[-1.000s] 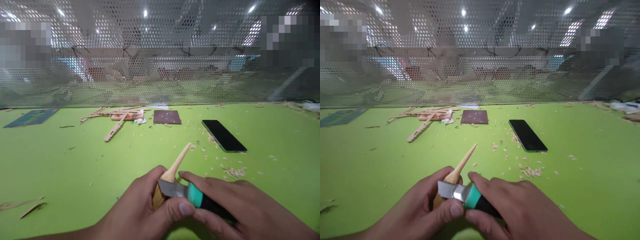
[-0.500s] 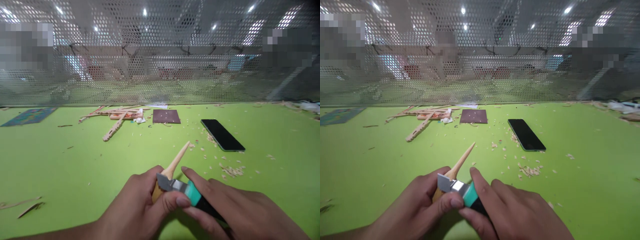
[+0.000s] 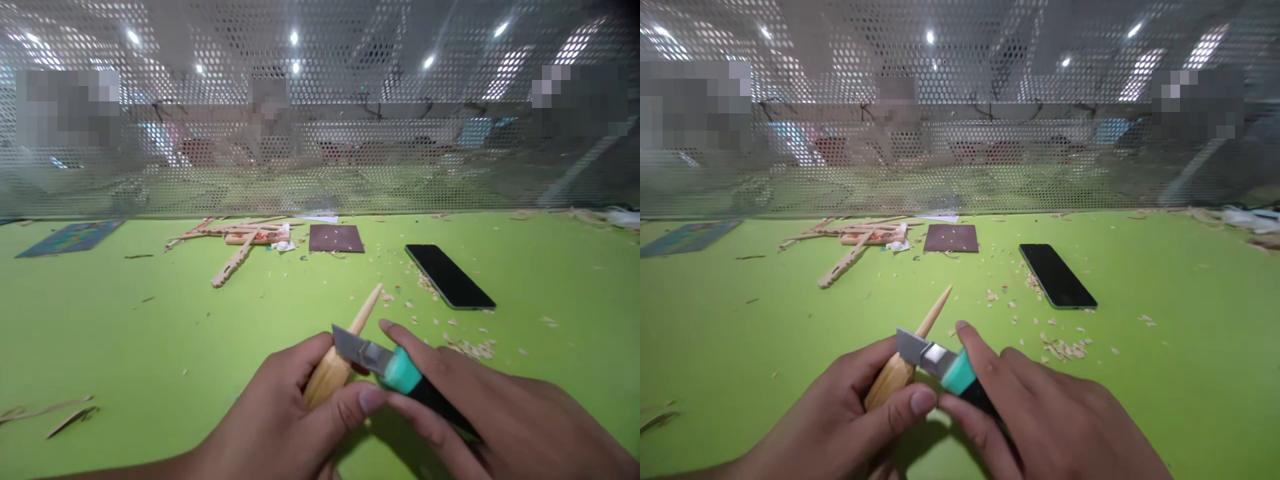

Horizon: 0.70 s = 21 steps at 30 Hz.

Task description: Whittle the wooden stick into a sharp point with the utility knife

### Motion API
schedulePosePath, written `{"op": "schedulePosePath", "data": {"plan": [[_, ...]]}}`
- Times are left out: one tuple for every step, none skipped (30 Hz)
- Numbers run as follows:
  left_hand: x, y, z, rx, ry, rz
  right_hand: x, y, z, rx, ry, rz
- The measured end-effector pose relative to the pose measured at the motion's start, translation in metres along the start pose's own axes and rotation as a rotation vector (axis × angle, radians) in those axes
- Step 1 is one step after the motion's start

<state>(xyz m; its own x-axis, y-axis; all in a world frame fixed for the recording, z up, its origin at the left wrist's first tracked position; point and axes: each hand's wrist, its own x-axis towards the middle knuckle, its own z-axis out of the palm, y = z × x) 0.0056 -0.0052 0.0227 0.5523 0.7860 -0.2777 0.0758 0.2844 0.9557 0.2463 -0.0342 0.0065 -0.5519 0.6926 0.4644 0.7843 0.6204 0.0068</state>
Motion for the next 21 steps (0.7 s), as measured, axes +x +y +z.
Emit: {"op": "schedulePosePath", "data": {"plan": [[0.000,0.000,0.001,-0.066,-0.020,-0.029,0.000,0.003,0.000,0.009,-0.012,0.009],[0.001,0.000,0.001,-0.114,-0.033,-0.036,0.000,0.006,0.000,0.018,-0.020,0.016],[0.001,0.000,0.001,-0.139,-0.039,-0.023,0.000,0.008,0.000,0.029,-0.023,0.025],[0.000,-0.001,0.001,-0.142,-0.044,0.006,0.001,0.009,0.000,0.045,-0.023,0.029],[0.000,-0.001,0.001,-0.133,-0.051,0.036,0.001,0.009,0.001,0.068,-0.028,0.025],[-0.001,-0.002,0.000,-0.112,-0.055,0.055,0.002,0.009,0.001,0.096,-0.042,0.026],[-0.001,-0.003,0.000,-0.086,-0.051,0.067,0.003,0.008,0.002,0.124,-0.048,0.021],[-0.002,-0.004,0.000,-0.061,-0.041,0.074,0.004,0.007,0.002,0.155,-0.094,0.008],[-0.002,-0.005,-0.001,-0.042,-0.031,0.077,0.005,0.006,0.002,0.182,-0.131,0.018],[-0.002,-0.006,-0.001,-0.026,-0.023,0.076,0.006,0.005,0.001,0.208,-0.178,0.022],[-0.003,-0.007,-0.001,-0.003,-0.016,0.073,0.007,0.004,0.001,0.219,-0.181,0.038],[-0.003,-0.007,-0.001,0.028,-0.012,0.071,0.008,0.002,0.000,0.227,-0.185,0.049],[-0.003,-0.008,-0.001,0.072,-0.005,0.070,0.008,0.001,-0.001,0.233,-0.185,0.055],[-0.003,-0.009,-0.001,0.124,0.011,0.068,0.007,0.000,-0.001,0.233,-0.177,0.063],[-0.003,-0.009,-0.001,0.178,0.030,0.067,0.006,-0.002,-0.001,0.229,-0.168,0.069],[-0.002,-0.010,-0.001,0.228,0.048,0.066,0.005,-0.003,-0.001,0.219,-0.158,0.075],[-0.002,-0.010,-0.001,0.271,0.064,0.067,0.004,-0.004,-0.001,0.206,-0.145,0.081],[-0.002,-0.010,-0.001,0.302,0.074,0.067,0.002,-0.006,0.000,0.189,-0.128,0.081],[-0.001,-0.009,-0.001,0.321,0.076,0.068,0.001,-0.006,0.000,0.171,-0.108,0.077],[-0.001,-0.008,0.000,0.326,0.074,0.067,0.000,-0.007,0.000,0.151,-0.087,0.070],[-0.001,-0.007,0.000,0.319,0.072,0.069,0.000,-0.007,0.000,0.131,-0.066,0.059]]}}
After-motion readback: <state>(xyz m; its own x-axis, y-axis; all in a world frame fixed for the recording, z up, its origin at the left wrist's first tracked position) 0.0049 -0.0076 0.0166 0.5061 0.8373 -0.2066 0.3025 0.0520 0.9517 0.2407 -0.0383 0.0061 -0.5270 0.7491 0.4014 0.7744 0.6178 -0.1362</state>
